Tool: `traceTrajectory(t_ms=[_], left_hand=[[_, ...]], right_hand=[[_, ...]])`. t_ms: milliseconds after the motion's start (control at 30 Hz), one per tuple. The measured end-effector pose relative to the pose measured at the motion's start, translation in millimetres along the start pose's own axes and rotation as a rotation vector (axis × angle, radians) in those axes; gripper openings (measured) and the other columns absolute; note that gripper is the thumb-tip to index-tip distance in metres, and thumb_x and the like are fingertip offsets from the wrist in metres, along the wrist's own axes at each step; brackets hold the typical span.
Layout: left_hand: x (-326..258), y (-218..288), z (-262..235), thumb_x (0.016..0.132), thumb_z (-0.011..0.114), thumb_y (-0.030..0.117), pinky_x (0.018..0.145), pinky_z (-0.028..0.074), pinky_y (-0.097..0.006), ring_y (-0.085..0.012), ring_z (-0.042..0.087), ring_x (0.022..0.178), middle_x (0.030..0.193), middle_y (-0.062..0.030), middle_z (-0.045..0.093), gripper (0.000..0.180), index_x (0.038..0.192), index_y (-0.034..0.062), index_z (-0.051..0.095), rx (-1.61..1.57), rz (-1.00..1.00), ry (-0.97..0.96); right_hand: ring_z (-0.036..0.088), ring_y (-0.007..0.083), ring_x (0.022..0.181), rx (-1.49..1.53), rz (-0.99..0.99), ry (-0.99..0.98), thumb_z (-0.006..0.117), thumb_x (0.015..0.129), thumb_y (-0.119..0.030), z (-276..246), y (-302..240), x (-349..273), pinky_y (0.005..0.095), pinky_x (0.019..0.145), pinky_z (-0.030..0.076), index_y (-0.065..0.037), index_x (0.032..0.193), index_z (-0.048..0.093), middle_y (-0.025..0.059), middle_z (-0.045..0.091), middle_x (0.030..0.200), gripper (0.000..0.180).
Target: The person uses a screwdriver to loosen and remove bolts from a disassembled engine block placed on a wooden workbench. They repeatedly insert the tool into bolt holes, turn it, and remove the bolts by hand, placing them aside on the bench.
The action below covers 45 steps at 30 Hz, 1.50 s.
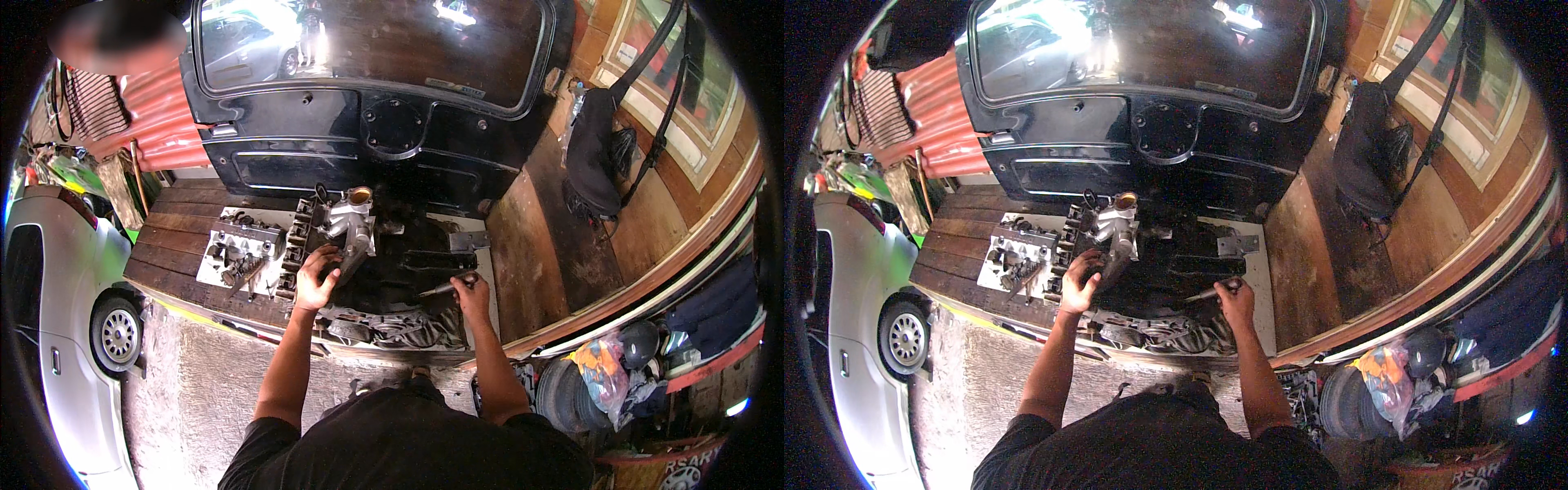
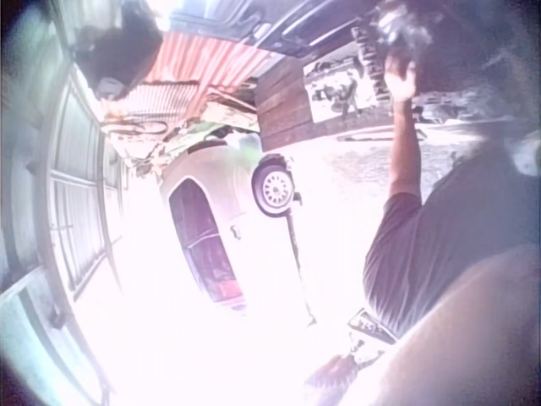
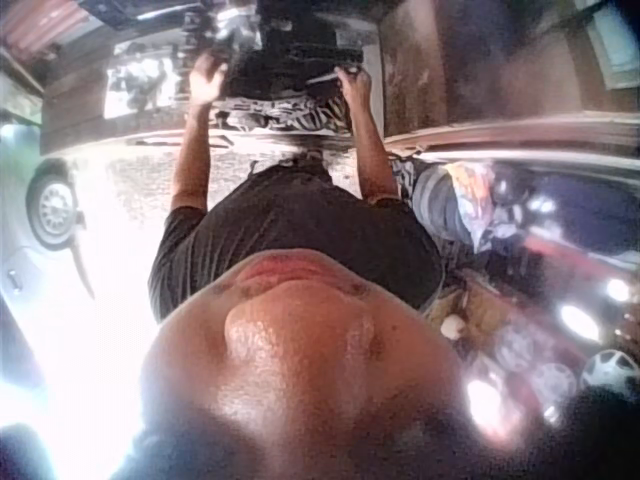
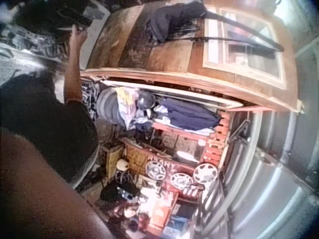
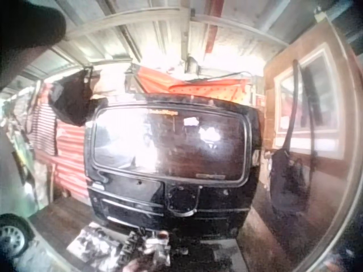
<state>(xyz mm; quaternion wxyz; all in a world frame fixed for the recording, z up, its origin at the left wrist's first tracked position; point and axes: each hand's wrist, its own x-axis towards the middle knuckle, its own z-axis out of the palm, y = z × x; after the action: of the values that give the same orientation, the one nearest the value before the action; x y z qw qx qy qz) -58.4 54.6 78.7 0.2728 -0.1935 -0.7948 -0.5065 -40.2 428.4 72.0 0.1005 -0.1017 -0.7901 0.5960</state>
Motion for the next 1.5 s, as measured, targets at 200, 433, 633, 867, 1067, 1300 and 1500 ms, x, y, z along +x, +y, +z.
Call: traceTrajectory(t_ms=[200, 433, 633, 867, 1067, 1300, 1500], left_hand=[[1, -3, 2, 0.082, 0.066, 0.024, 0.104, 0.044, -0.043, -0.0372, 0.058, 0.121, 0.119, -0.0194, 0.066, 0.03, 0.102, 0.0018, 0.071, 0.005, 0.045, 0.006], [3, 0, -2, 0.083, 0.066, 0.026, 0.103, 0.045, -0.042, -0.0376, 0.059, 0.121, 0.12, -0.0198, 0.065, 0.031, 0.101, 0.002, 0.071, 0.013, 0.035, -0.002], [2, 1, 0, 0.082, 0.067, 0.027, 0.103, 0.045, -0.043, -0.0376, 0.058, 0.121, 0.12, -0.0194, 0.065, 0.032, 0.102, 0.0022, 0.071, -0.009, 0.012, -0.016], [2, -1, -1, 0.083, 0.067, 0.028, 0.103, 0.045, -0.042, -0.0371, 0.058, 0.121, 0.12, -0.0189, 0.066, 0.032, 0.102, 0.0025, 0.071, 0.008, 0.014, -0.022], [1, -4, -1, 0.083, 0.066, 0.027, 0.102, 0.045, -0.043, -0.0366, 0.059, 0.121, 0.117, -0.0192, 0.066, 0.031, 0.101, 0.0021, 0.071, 0.022, 0.01, -0.026], [6, 2, 1, 0.083, 0.065, 0.027, 0.102, 0.045, -0.043, -0.0371, 0.059, 0.12, 0.117, -0.0198, 0.066, 0.034, 0.103, 0.0003, 0.07, 0.029, 0.018, -0.026], [4, 8, 0, 0.084, 0.064, 0.029, 0.104, 0.044, -0.043, -0.0373, 0.058, 0.121, 0.118, -0.02, 0.066, 0.037, 0.106, -0.0008, 0.069, -0.009, -0.028, 0.024]], right_hand=[[0.059, 0.0119, 0.059, 0.054, -0.171, -0.138, 0.075, 0.087, -0.017, 24, -13, -14, 0.0304, 0.054, 0.047, -0.003, 0.09, 0.065, 0.0042, 0.065, 0.071, 0.018], [0.061, 0.0119, 0.064, -0.118, -0.175, -0.081, 0.076, 0.085, -0.014, 1, -9, -19, 0.0306, 0.058, 0.048, -0.003, 0.089, 0.066, 0.0042, 0.066, 0.073, 0.016], [0.064, 0.013, 0.069, 0.061, -0.218, -0.043, 0.074, 0.089, -0.014, 21, -13, -37, 0.0308, 0.061, 0.051, 0.0, 0.094, 0.066, 0.0073, 0.069, 0.079, 0.017], [0.062, 0.0138, 0.064, -0.115, -0.197, 0.079, 0.075, 0.087, -0.018, 13, 5, -27, 0.0366, 0.059, 0.05, -0.003, 0.093, 0.065, 0.0062, 0.068, 0.077, 0.019], [0.062, 0.013, 0.064, 0.03, -0.217, 0.083, 0.075, 0.088, -0.019, -2, -23, -29, 0.0326, 0.058, 0.049, -0.004, 0.091, 0.065, 0.0026, 0.068, 0.075, 0.019], [0.066, 0.0134, 0.072, 0.21, -0.099, -0.048, 0.073, 0.09, -0.014, 38, 25, -15, 0.0289, 0.057, 0.051, -0.002, 0.096, 0.063, 0.0055, 0.069, 0.083, 0.017], [0.067, 0.0133, 0.074, 0.065, -0.075, -0.032, 0.074, 0.089, -0.016, 0, 19, -9, 0.0289, 0.057, 0.052, -0.002, 0.095, 0.063, 0.0055, 0.069, 0.084, 0.018]])
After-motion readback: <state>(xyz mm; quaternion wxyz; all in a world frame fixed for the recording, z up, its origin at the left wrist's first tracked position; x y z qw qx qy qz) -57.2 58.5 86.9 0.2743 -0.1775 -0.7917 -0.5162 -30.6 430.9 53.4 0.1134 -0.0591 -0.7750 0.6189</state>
